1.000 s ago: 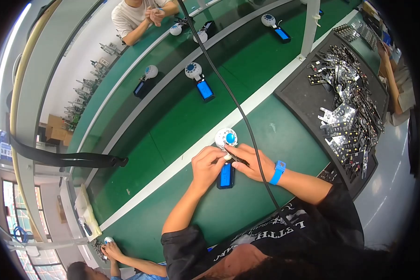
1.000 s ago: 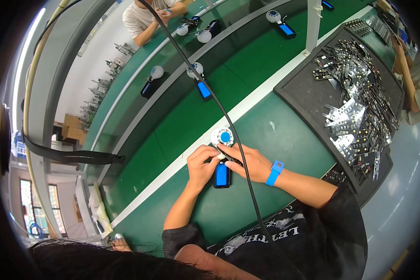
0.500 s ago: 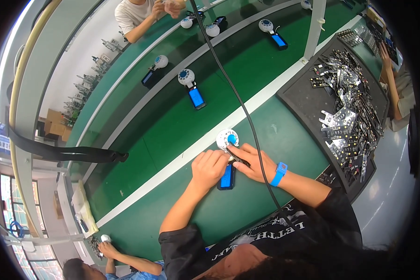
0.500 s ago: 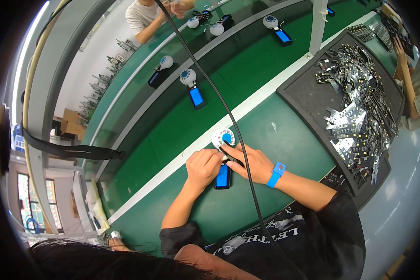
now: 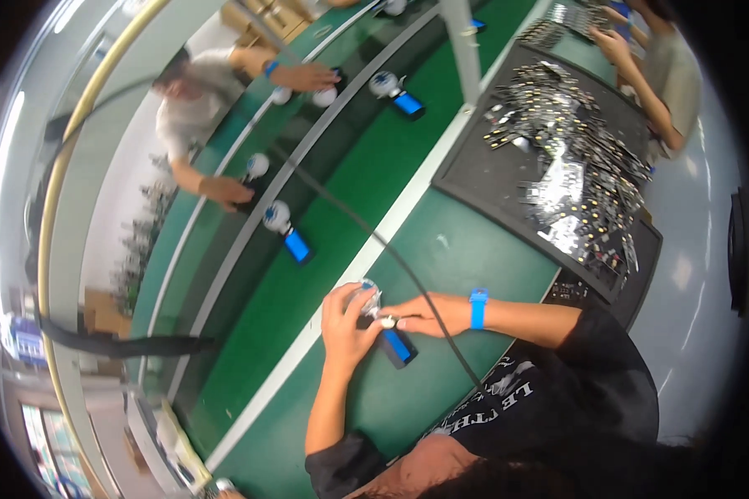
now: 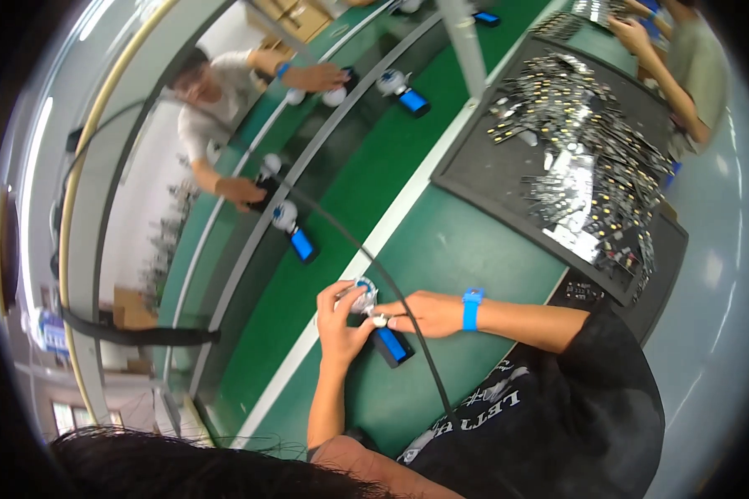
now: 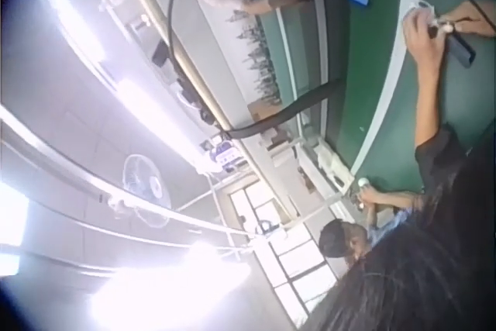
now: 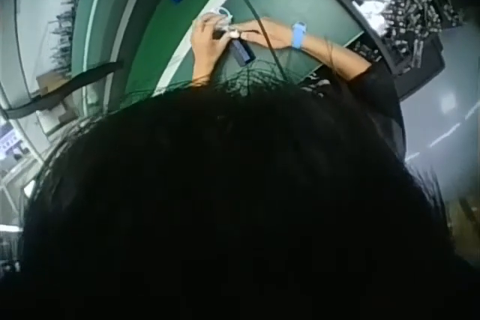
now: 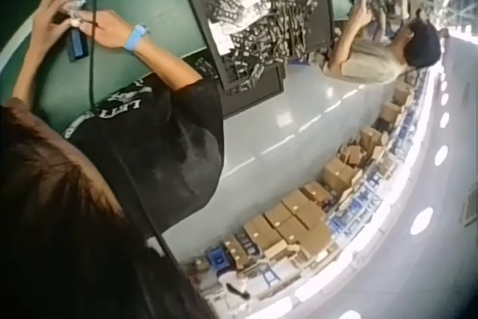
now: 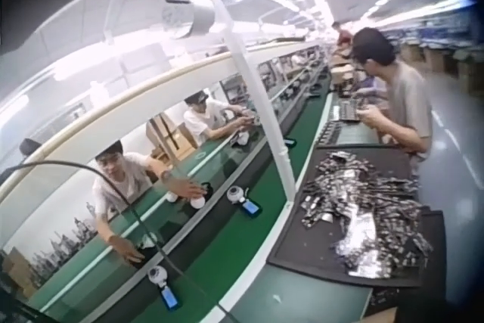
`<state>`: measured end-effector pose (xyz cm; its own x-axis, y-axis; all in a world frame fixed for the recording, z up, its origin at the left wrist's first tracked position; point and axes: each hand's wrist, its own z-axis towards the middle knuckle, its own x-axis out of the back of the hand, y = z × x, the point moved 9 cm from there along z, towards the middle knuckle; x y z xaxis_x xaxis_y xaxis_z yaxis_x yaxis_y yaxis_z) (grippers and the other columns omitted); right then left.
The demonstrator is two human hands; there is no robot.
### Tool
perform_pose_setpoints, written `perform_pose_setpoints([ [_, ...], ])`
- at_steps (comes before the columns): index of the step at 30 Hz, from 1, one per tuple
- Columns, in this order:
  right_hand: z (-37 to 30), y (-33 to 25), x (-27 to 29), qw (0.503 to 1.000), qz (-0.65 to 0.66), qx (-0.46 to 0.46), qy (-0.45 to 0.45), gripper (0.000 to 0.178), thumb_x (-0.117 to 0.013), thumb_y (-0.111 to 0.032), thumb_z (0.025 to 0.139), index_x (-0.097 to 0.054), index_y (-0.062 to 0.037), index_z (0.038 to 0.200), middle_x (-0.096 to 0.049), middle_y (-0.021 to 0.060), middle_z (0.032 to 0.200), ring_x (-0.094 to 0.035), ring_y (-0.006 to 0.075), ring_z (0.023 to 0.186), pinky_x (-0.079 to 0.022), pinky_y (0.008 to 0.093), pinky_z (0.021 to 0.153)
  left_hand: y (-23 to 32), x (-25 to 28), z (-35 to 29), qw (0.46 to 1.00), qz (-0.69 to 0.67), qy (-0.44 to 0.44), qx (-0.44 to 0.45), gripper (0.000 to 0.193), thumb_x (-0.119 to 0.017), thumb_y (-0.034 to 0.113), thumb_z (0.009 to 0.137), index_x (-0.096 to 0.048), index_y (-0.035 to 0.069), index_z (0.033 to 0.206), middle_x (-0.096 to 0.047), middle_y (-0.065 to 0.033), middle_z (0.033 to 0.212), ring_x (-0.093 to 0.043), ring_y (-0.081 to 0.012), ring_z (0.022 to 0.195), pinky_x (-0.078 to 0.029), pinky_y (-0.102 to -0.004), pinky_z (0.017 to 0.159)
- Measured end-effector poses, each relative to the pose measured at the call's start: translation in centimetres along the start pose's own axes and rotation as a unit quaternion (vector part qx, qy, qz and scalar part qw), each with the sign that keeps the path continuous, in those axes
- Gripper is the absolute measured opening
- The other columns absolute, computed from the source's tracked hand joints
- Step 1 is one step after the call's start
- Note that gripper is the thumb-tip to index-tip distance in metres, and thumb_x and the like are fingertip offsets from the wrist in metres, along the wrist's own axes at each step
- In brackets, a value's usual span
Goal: The worker is assembling handheld electronic devices by fitting components into plastic shells and using a powered tool to secure them.
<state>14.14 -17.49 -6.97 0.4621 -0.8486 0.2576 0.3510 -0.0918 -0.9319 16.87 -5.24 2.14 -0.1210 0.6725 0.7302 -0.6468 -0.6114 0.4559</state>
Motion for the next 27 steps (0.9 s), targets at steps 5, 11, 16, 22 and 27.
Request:
perform_pose_setpoints([
  [5, -0.1, -0.4, -0.8, 0.992, 0.036, -0.083, -0.088, 0.050, -0.050, -0.020, 0.105, -0.043, -0.0087, 0.154, -0.066, 0.0212, 0.129, -0.067, 0.0328, 0.114, -0.050, 0.0416, 0.098, -0.3, -1.8, -0.7, 0.987, -0.008, -0.090, -0.133, 0.027, -0.083, 0.013, 0.064, -0.076, 0.010, 0.090, -0.068, -0.0078, 0.108, -0.058, -0.0357, 0.117, -0.052, -0.0451, 0.097],
  [11, -2.1, -2.4, 1.3, 0.990, -0.128, -0.027, -0.054, 0.054, -0.051, -0.030, 0.105, -0.040, -0.0134, 0.155, -0.067, 0.0228, 0.105, -0.066, 0.0406, 0.098, -0.053, 0.0494, 0.085, -1.8, -2.5, 0.2, 0.984, 0.043, -0.110, -0.130, 0.016, -0.077, 0.022, 0.069, -0.073, 0.011, 0.080, -0.067, -0.0065, 0.106, -0.062, -0.0346, 0.109, -0.054, -0.0444, 0.087],
  [16, -8.1, -5.7, 14.1, 0.892, -0.418, -0.119, 0.125, 0.057, -0.064, -0.021, 0.093, -0.048, -0.0152, 0.147, -0.061, 0.0160, 0.116, -0.062, 0.0349, 0.106, -0.053, 0.0461, 0.089, -10.9, 3.9, -0.5, 0.980, 0.196, -0.011, 0.030, 0.016, -0.069, 0.022, 0.081, -0.069, 0.007, 0.075, -0.067, -0.0107, 0.101, -0.065, -0.0336, 0.095, -0.053, -0.0451, 0.077],
  [22, -16.5, -7.4, 21.2, 0.758, -0.596, -0.126, 0.232, 0.053, -0.069, -0.011, 0.083, -0.058, -0.0136, 0.134, -0.061, 0.0112, 0.115, -0.060, 0.0312, 0.109, -0.052, 0.0437, 0.084, -38.1, 14.9, -3.0, 0.896, 0.325, 0.048, 0.299, 0.035, -0.062, 0.031, 0.093, -0.065, 0.001, 0.112, -0.068, -0.0219, 0.103, -0.065, -0.0415, 0.094, -0.051, -0.0532, 0.081],
  [27, -16.4, -5.4, 21.3, 0.710, -0.657, -0.183, 0.172, 0.047, -0.069, -0.007, 0.079, -0.063, -0.0130, 0.125, -0.061, 0.0104, 0.116, -0.060, 0.0292, 0.110, -0.049, 0.0410, 0.084, -38.8, 13.7, -0.1, 0.864, 0.365, 0.300, 0.172, 0.049, -0.068, 0.034, 0.090, -0.059, -0.001, 0.123, -0.069, -0.0262, 0.105, -0.067, -0.0444, 0.092, -0.053, -0.0528, 0.083],
])
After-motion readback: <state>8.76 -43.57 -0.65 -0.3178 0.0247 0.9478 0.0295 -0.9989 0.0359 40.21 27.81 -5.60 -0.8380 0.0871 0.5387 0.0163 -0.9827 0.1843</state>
